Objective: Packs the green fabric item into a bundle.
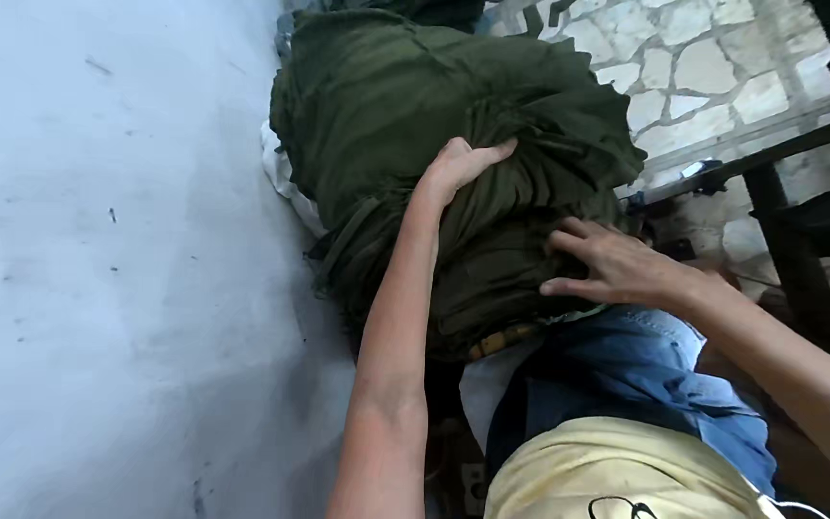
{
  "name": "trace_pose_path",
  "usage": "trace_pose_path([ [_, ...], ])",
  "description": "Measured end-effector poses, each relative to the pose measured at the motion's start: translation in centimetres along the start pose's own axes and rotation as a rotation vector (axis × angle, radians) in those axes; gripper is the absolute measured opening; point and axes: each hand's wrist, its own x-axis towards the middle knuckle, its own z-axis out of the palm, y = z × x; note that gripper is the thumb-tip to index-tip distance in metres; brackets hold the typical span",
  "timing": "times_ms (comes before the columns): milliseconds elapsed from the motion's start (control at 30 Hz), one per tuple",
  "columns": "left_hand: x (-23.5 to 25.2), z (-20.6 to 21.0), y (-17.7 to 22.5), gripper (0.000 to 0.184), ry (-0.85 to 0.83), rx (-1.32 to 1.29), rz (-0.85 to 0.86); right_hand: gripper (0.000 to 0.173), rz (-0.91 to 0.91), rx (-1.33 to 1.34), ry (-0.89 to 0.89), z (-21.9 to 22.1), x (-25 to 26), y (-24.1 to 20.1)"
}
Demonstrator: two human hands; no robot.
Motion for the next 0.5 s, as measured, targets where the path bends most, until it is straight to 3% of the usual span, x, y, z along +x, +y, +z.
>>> trace_pose_path([
  [133,-0.6,0.5,-0.6,0.079,0.009,-0.015,0.069,0.031,-0.054,0.341,0.011,-3.0,-0.7,1.3],
  [200,-2.4,0.5,-1.0,0.074,-0.117,-0.043,0.21,0.025,-0.047,0.404,0.099,-4.7,1.0,0.7],
  [267,-4.6,0.6,-1.3,0.083,-0.216,-0.005,0.355,0.023,0.031,0.417,0.185,-5.5,3.9,0.0],
  [367,-4.9,2.6,-1.8,0.099,0.006,0.161,0.336,0.024,0.076,0.288,0.271,-5.2,7.0,-0.4],
  [433,-3.7,3.1,-1.8,0.089,0.113,0.189,0.264,0.022,0.048,0.077,0.358,-4.4,7.3,-1.6],
  [500,-2.3,2.5,-1.5,0.07,0.113,0.157,0.208,0.03,-0.027,-0.145,0.397,-3.1,5.7,-3.0],
])
